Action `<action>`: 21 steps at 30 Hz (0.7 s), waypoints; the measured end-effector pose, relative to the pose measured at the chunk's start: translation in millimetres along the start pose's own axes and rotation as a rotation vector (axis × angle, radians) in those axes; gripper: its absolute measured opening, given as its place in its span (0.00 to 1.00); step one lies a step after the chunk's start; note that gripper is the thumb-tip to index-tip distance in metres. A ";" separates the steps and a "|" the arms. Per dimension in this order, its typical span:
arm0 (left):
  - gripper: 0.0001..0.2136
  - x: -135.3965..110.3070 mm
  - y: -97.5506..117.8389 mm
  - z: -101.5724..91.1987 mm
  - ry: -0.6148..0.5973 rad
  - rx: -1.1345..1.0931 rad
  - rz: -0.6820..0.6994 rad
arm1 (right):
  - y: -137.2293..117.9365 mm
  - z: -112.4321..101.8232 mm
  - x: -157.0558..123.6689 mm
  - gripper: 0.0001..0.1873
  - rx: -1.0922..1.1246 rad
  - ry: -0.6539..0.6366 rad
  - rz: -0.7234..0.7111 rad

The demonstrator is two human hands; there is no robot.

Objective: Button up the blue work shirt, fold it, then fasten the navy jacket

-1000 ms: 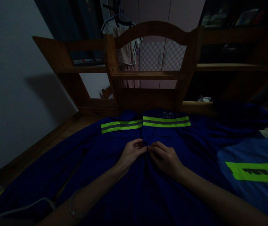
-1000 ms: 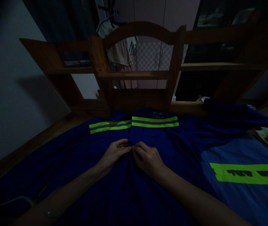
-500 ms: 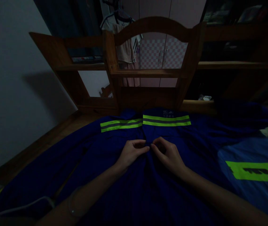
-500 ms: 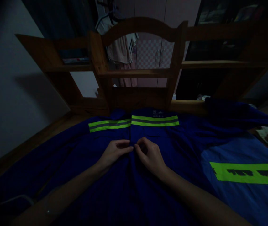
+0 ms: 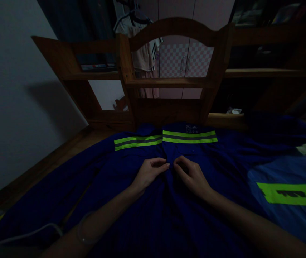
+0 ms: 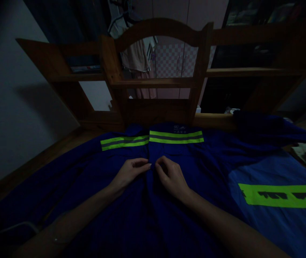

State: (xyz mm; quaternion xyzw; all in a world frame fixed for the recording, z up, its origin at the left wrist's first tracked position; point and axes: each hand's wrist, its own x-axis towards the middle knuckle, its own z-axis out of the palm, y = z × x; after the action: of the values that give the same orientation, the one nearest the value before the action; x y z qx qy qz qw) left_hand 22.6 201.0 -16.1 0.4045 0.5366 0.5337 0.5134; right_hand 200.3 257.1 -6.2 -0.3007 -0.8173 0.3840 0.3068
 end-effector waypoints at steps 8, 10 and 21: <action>0.16 2.4 -2.0 -0.7 0.012 0.008 -0.018 | 1.8 1.0 0.6 0.01 -0.020 -0.008 -0.005; 0.16 1.9 -2.0 -0.7 -0.003 -0.010 -0.030 | 2.0 1.3 0.9 0.01 -0.016 -0.007 -0.004; 0.13 -0.9 1.8 -1.7 -0.079 -0.104 -0.087 | -0.9 1.9 0.4 0.05 0.003 0.007 -0.016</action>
State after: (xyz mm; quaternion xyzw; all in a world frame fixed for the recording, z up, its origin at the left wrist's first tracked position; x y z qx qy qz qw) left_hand 20.8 200.0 -14.4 0.3741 0.5046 0.5218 0.5772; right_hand 198.4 256.1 -6.4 -0.2951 -0.8180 0.3816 0.3134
